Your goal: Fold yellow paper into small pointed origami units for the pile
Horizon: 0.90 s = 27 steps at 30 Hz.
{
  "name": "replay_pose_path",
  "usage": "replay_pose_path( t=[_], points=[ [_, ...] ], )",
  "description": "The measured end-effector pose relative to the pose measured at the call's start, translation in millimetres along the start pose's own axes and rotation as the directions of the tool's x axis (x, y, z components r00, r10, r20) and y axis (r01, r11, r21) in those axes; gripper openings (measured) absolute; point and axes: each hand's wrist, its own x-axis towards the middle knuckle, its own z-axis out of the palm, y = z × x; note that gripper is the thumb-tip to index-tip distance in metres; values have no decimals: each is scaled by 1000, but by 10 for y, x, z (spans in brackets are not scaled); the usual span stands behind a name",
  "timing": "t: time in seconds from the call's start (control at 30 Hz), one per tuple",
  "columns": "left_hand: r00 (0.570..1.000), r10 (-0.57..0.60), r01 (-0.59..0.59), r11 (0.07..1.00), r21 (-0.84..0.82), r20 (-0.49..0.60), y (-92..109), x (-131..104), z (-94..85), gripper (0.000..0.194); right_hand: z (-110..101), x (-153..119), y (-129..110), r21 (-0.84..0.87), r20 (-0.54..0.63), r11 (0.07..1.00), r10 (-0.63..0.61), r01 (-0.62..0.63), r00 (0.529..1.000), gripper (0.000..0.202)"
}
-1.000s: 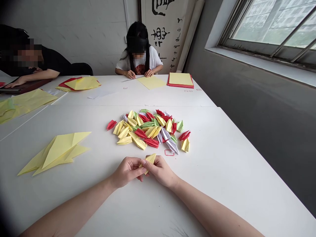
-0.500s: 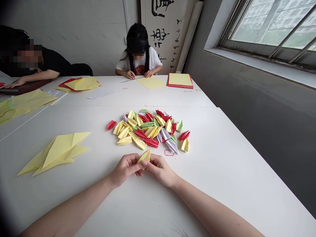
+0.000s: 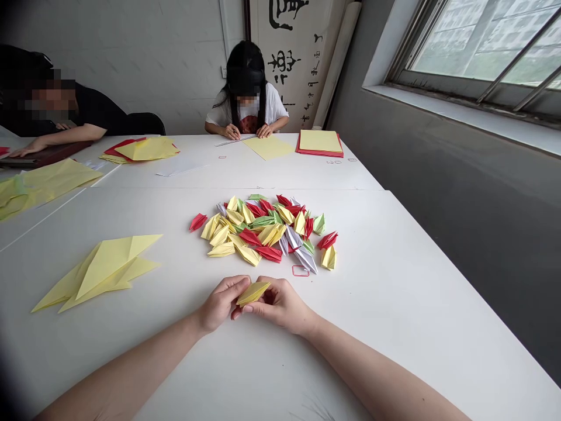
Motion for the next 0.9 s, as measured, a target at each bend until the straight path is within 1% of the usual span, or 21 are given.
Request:
replay_pose_path(
  t=[0.13,0.23,0.3,0.37,0.43,0.53,0.6,0.63,0.73,0.83,0.9],
  points=[
    [1000,-16,16,1000,-13,7,3,3,-23,43,26,-3,-26,2,19,1000,-5,5,1000,17],
    [1000,-25,25,1000,-16,-1,0,6,-32,42,34,-17,-48,-43,11,999,-5,5,1000,20],
    [1000,-30,30,1000,-9,5,-1,5,-30,42,24,-32,-47,-110,-39,994,-5,1,999,21],
    [999,-27,27,1000,-3,18,-2,2,-26,42,4,-47,-27,-183,-129,983,-50,26,990,21],
    [999,-26,26,1000,-3,31,2,-2,-24,41,-14,-57,6,-239,-232,967,-141,84,962,18],
    [999,-34,35,999,-23,36,20,-2,-34,41,-26,-62,51,-310,-361,932,-298,187,884,26],
    [998,-43,45,998,-43,44,39,0,-45,41,-27,-60,61,-358,-399,905,-371,230,838,27],
    [998,-45,47,998,-50,51,48,1,-50,41,-29,-59,58,-386,-400,891,-395,239,827,25],
    [998,-40,43,998,-47,57,67,1,-54,41,-49,-53,25,-472,-358,851,-426,232,831,17],
    [1000,-19,19,1000,-21,-10,69,0,-41,40,-83,-49,-10,-537,-321,821,-410,193,854,7],
    [999,9,-9,1000,2,-54,62,3,-31,37,-102,-49,-17,-565,-297,811,-374,154,879,3]
  ],
)
